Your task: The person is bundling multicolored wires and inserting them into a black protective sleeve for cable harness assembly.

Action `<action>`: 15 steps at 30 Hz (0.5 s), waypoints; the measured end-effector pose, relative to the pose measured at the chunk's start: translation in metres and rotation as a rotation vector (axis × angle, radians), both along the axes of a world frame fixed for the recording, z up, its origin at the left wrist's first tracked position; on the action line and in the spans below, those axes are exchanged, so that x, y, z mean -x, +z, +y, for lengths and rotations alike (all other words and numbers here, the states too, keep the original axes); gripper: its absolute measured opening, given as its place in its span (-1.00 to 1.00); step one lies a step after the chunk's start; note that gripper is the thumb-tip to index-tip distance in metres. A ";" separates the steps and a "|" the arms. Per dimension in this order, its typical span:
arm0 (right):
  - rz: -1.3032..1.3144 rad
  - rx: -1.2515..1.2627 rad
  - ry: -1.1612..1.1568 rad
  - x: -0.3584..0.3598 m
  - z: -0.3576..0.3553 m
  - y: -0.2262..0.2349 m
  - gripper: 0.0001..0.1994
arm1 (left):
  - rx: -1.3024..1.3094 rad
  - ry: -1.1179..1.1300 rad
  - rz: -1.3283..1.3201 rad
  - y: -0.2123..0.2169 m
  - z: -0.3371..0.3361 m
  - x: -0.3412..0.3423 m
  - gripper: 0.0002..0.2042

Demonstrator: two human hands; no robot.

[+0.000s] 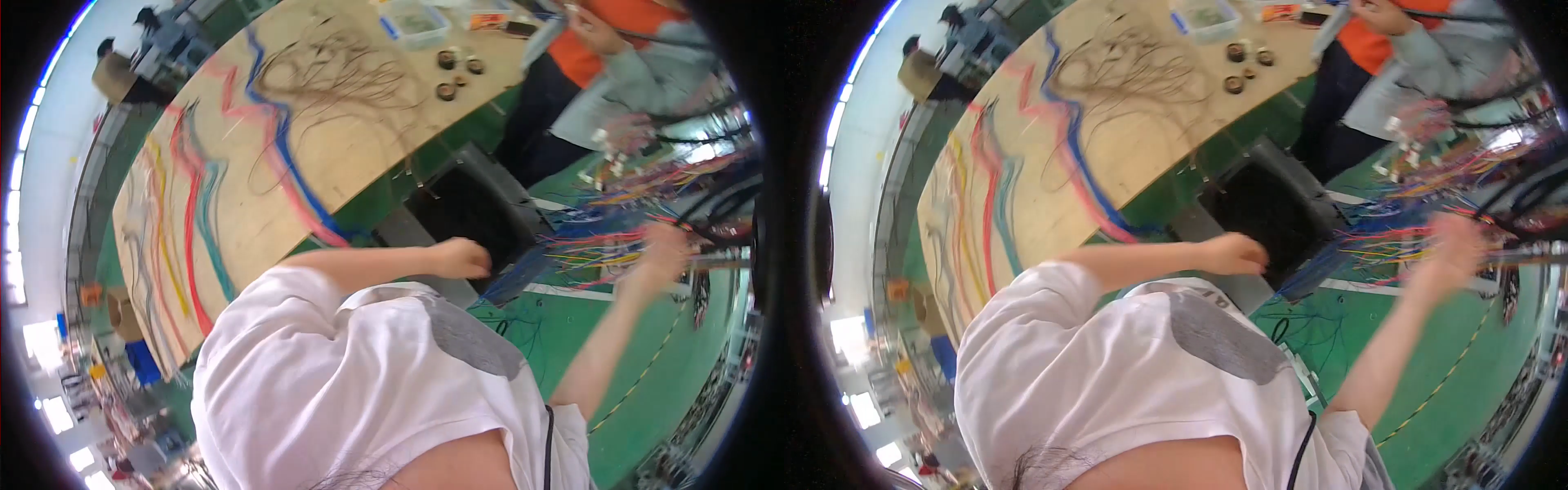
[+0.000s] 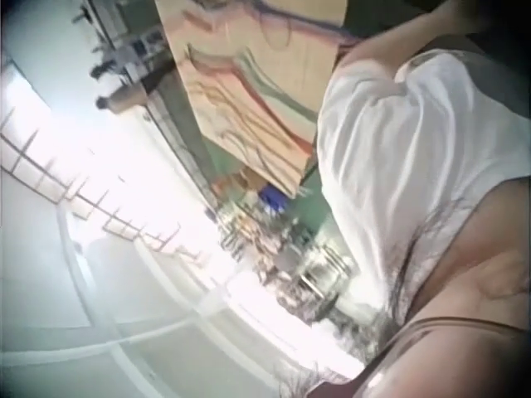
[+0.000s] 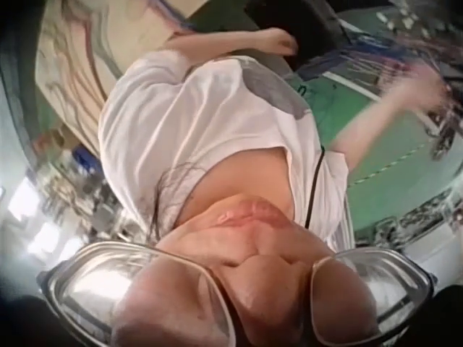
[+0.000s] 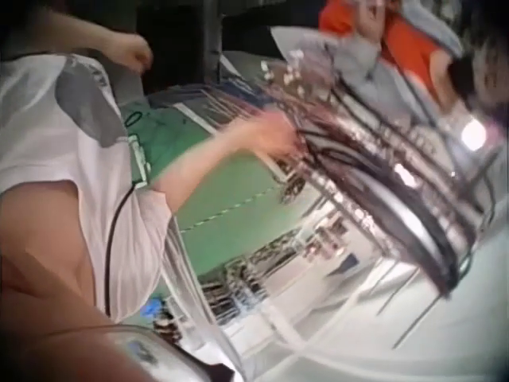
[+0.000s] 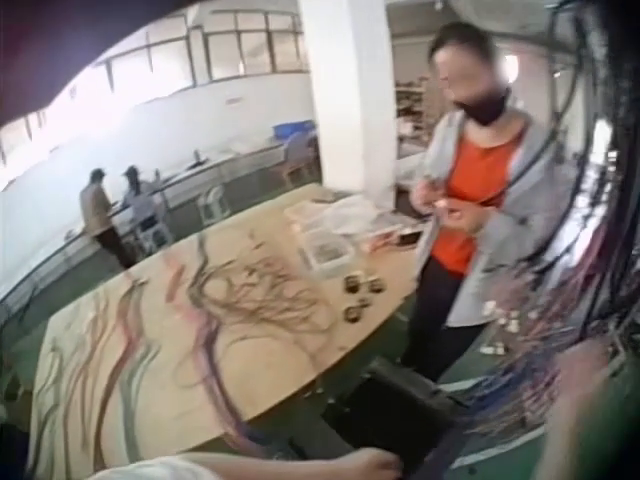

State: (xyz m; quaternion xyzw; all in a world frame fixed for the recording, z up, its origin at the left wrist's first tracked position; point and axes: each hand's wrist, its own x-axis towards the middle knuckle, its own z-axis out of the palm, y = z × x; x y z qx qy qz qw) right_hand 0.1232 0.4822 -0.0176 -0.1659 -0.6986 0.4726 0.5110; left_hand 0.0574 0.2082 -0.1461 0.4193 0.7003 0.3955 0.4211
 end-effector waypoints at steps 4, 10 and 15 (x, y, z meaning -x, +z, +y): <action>-0.813 0.442 0.598 0.039 -0.125 -0.142 -0.80 | 0.387 0.970 0.085 -0.068 -0.188 -0.006 -0.84; -1.018 0.206 0.615 0.126 -0.255 -0.260 -0.86 | 0.266 1.510 0.335 -0.091 -0.313 0.065 -0.79; -0.773 -0.397 0.246 0.215 -0.304 -0.263 -0.79 | 0.341 1.260 0.888 -0.083 -0.307 0.160 -0.70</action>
